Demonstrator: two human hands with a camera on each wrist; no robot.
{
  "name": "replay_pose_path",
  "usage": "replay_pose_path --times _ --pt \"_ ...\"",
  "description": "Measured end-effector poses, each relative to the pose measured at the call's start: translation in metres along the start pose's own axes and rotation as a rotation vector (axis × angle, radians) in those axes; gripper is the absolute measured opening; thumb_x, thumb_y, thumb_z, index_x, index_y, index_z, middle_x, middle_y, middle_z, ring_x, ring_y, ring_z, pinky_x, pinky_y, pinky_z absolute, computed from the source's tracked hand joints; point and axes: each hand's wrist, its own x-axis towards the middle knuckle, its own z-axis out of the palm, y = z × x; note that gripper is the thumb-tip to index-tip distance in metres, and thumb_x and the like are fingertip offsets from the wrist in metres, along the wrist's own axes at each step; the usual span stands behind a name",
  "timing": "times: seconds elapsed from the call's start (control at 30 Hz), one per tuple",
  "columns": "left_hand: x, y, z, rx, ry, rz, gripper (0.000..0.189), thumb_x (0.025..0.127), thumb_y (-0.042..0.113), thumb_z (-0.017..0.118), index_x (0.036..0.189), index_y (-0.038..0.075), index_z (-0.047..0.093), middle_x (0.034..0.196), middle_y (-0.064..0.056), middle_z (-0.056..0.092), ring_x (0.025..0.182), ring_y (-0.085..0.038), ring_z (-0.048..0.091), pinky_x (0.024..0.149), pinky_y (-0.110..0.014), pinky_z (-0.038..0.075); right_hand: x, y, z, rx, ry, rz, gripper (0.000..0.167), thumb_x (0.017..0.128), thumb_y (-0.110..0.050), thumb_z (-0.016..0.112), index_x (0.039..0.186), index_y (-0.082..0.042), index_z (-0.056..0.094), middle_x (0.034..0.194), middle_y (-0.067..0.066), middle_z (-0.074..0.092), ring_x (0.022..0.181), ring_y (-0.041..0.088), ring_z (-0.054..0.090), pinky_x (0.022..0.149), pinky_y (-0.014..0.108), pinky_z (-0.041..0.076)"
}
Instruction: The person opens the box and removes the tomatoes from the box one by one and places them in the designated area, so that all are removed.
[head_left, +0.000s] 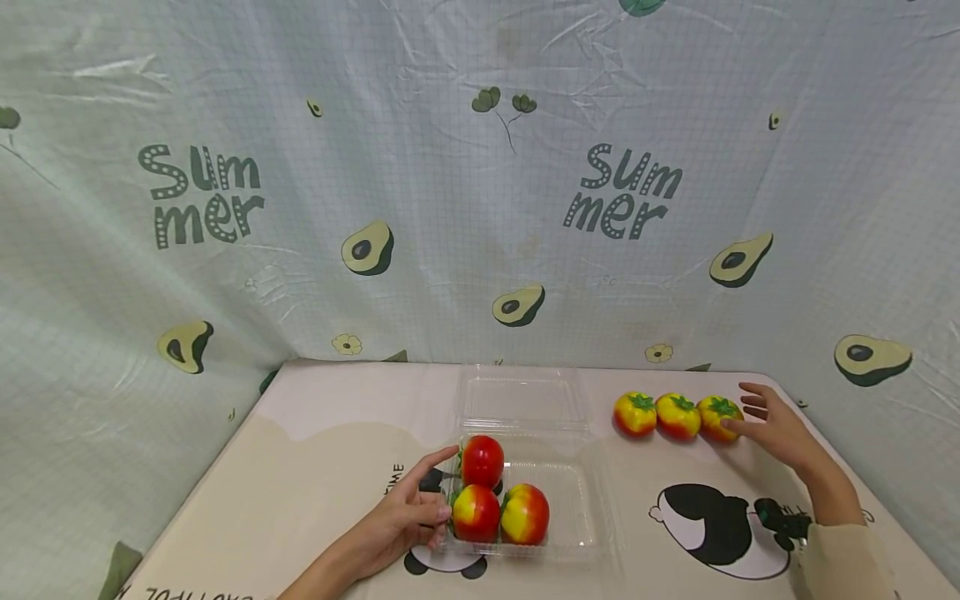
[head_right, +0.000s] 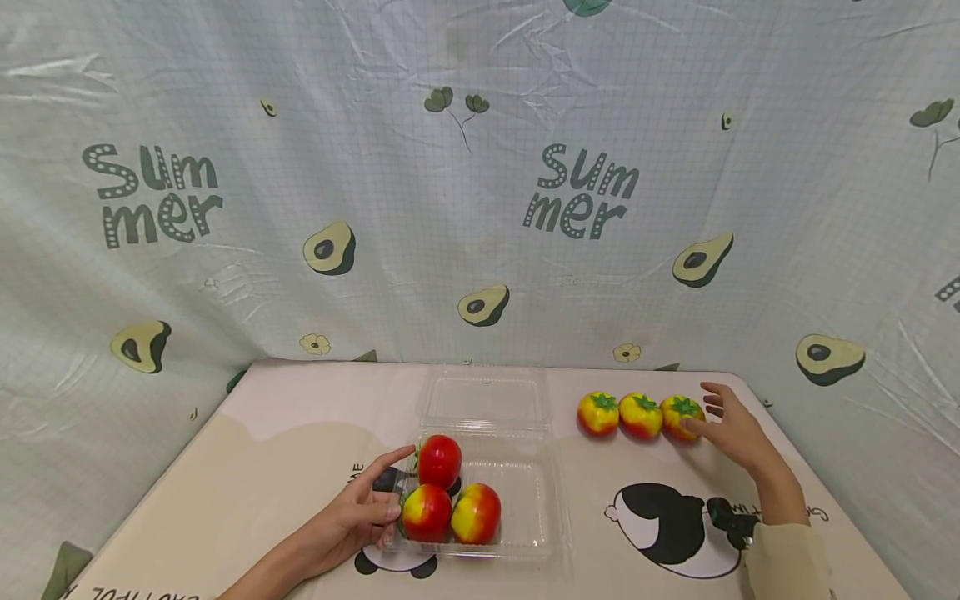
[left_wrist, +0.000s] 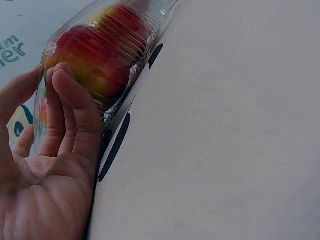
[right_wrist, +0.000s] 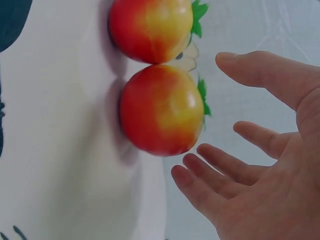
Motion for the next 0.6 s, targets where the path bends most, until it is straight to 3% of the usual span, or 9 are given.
replay_pose_path --times 0.6 --pt "-0.002 0.000 0.000 -0.018 -0.020 0.021 0.083 0.100 0.008 0.061 0.165 0.025 0.012 0.081 0.004 0.065 0.066 -0.009 0.061 0.070 -0.020 0.057 -0.003 -0.030 0.003 -0.014 -0.027 -0.108 0.087 0.099 -0.027 0.067 0.157 0.008 0.014 0.155 0.046 0.021 0.139 0.067 0.029 0.106 0.078 0.035"
